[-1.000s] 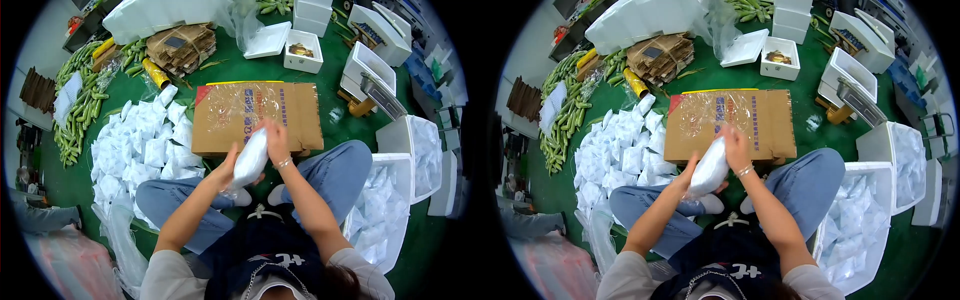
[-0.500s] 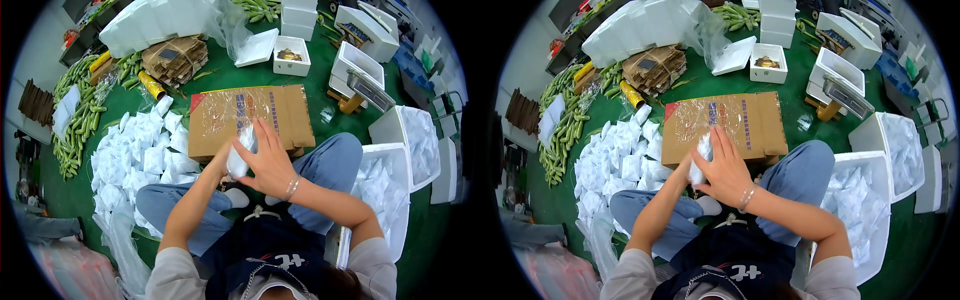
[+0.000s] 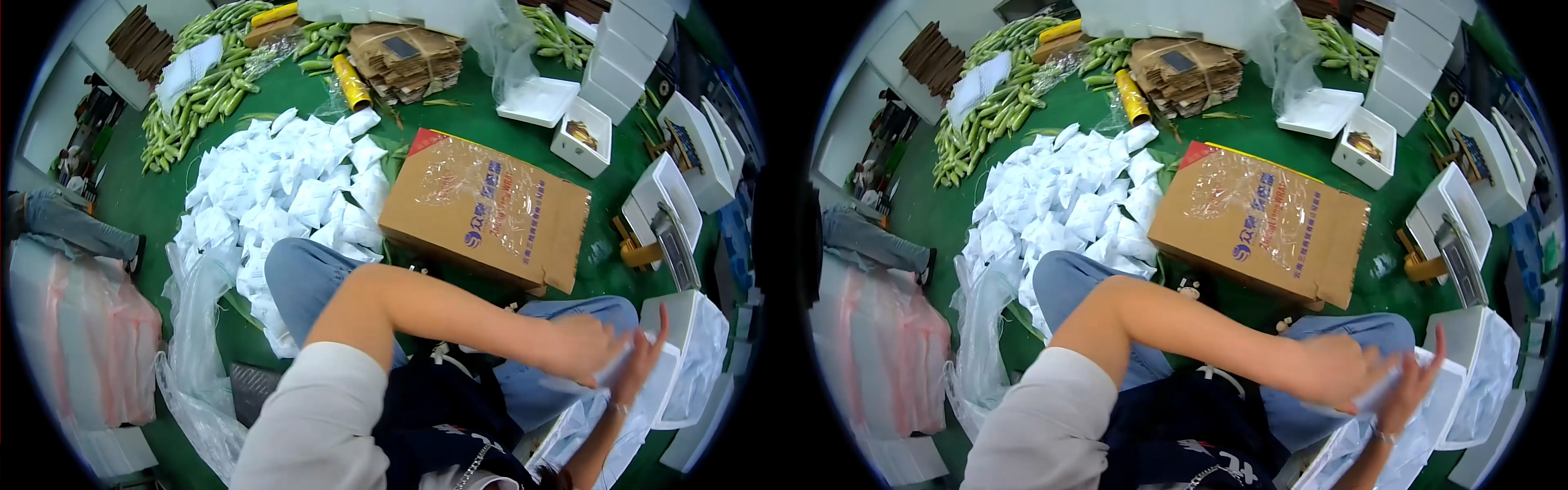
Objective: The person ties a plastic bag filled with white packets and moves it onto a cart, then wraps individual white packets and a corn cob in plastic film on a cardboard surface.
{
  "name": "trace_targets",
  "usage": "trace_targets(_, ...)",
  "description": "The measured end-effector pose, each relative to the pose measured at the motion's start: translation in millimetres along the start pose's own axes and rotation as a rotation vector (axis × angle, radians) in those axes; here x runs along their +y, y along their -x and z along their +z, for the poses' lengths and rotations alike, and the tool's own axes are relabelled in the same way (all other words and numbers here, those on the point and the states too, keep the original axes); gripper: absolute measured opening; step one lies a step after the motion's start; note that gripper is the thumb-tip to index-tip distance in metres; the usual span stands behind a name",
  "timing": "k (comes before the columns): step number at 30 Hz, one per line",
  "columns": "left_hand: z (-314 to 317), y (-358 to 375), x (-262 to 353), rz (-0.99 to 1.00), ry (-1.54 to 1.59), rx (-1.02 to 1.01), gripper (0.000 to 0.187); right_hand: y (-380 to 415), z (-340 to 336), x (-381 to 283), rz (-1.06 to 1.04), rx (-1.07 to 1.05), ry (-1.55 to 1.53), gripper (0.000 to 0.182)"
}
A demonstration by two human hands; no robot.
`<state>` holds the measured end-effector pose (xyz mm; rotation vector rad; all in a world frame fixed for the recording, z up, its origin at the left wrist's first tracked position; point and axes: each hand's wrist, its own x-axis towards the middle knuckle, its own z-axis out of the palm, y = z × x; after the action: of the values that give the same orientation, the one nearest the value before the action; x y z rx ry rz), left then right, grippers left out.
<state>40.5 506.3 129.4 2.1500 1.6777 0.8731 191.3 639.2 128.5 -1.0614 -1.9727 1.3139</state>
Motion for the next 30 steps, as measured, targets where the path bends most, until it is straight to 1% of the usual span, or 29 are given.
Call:
trace_targets(1,1,-4,-8,-0.008,0.005,0.013,0.048,4,-21,13,-0.168,0.102,0.066,0.051)
trace_targets(3,8,-9,-28,0.445,-0.077,0.055,0.041,11,-117,75,0.129,0.181,0.195,0.041)
trace_targets(4,-2,1,-46,0.383,0.023,0.082,0.035,22,-163,115,0.144,0.387,0.259,0.046)
trace_targets(5,-19,19,-74,0.321,0.12,0.1,0.03,30,-213,146,0.202,0.415,0.252,0.046)
trace_targets(6,-32,39,-107,0.11,0.223,0.246,0.025,39,-267,172,0.264,0.44,0.246,0.046)
trace_targets(7,-70,61,-131,-0.313,-0.243,-0.117,0.029,49,-327,206,0.417,0.355,0.125,0.046)
trace_targets(8,-68,113,-196,-0.639,-0.041,0.245,0.038,61,-365,224,0.568,0.27,-0.001,0.046)
trace_targets(9,-80,168,-242,-0.686,0.035,0.476,0.04,72,-373,218,0.392,0.331,0.344,0.037)
trace_targets(10,-84,220,-310,-0.837,-0.025,0.72,0.029,84,-374,215,0.205,0.379,0.684,0.029)
trace_targets(11,-108,251,-311,-1.076,-0.507,0.492,0.036,59,-442,274,0.425,0.569,0.639,0.043)
trace_targets(12,-109,298,-346,-1.234,-0.699,0.295,0.048,48,-423,273,0.242,0.561,0.763,0.042)
trace_targets(13,-96,347,-390,-1.408,-0.636,0.277,0.057,19,-403,273,0.049,0.552,0.881,0.042)
trace_targets(14,-99,357,-388,-1.544,-0.497,0.178,0.066,-5,-331,233,0.022,0.537,0.907,0.042)
trace_targets(15,-82,395,-427,-1.521,-0.331,0.101,0.077,-34,-275,198,0.028,0.448,0.873,0.04)
trace_targets(16,-65,400,-435,-1.685,-0.195,0.106,0.09,-58,-215,165,-0.053,0.408,0.685,0.036)
trace_targets(17,-55,401,-436,-1.675,-0.074,0.086,0.098,-78,-171,140,-0.112,0.361,0.651,0.034)
trace_targets(18,-47,398,-432,-1.747,0.105,0.109,0.101,-93,-129,108,-0.162,0.259,0.646,0.033)
trace_targets(19,-44,395,-427,-1.708,0.034,0.239,0.094,-105,-81,75,-0.172,0.131,0.532,0.03)
trace_targets(20,-46,397,-429,-1.709,0.312,0.342,0.086,-109,-27,39,-0.158,0.035,0.42,0.028)
trace_targets(21,-61,384,-417,-1.784,0.344,0.305,0.08,-113,22,8,-0.186,-0.064,0.378,0.025)
trace_targets(22,-52,402,-425,-1.716,0.297,0.425,0.083,-115,64,-10,-0.241,-0.164,0.416,0.027)
trace_targets(23,-54,408,-424,-1.629,0.082,0.54,0.09,-116,101,-26,-0.311,-0.272,0.412,0.031)
trace_targets(24,-72,407,-419,-1.726,0.034,0.54,0.097,-118,133,-36,-0.292,-0.448,0.366,0.035)
trace_targets(25,-98,394,-398,-1.732,0.062,0.638,0.099,-120,160,-40,-0.32,-0.625,0.384,0.038)
trace_targets(26,-121,396,-391,-1.737,0.006,0.705,0.093,-119,188,-38,-0.388,-0.714,0.359,0.044)
trace_targets(27,-150,375,-366,-1.725,-0.026,0.752,0.085,-113,218,-39,-0.422,-0.763,0.345,0.055)
trace_targets(28,-170,368,-348,-1.578,-0.051,0.795,0.076,-111,248,-36,-0.544,-0.807,0.419,0.071)
trace_targets(29,-191,341,-321,-1.487,-0.096,0.764,0.066,-108,280,-31,-0.644,-0.765,0.377,0.079)
trace_targets(30,-204,308,-292,-1.38,0.028,0.774,0.053,-105,308,-32,-0.749,-0.72,0.335,0.087)
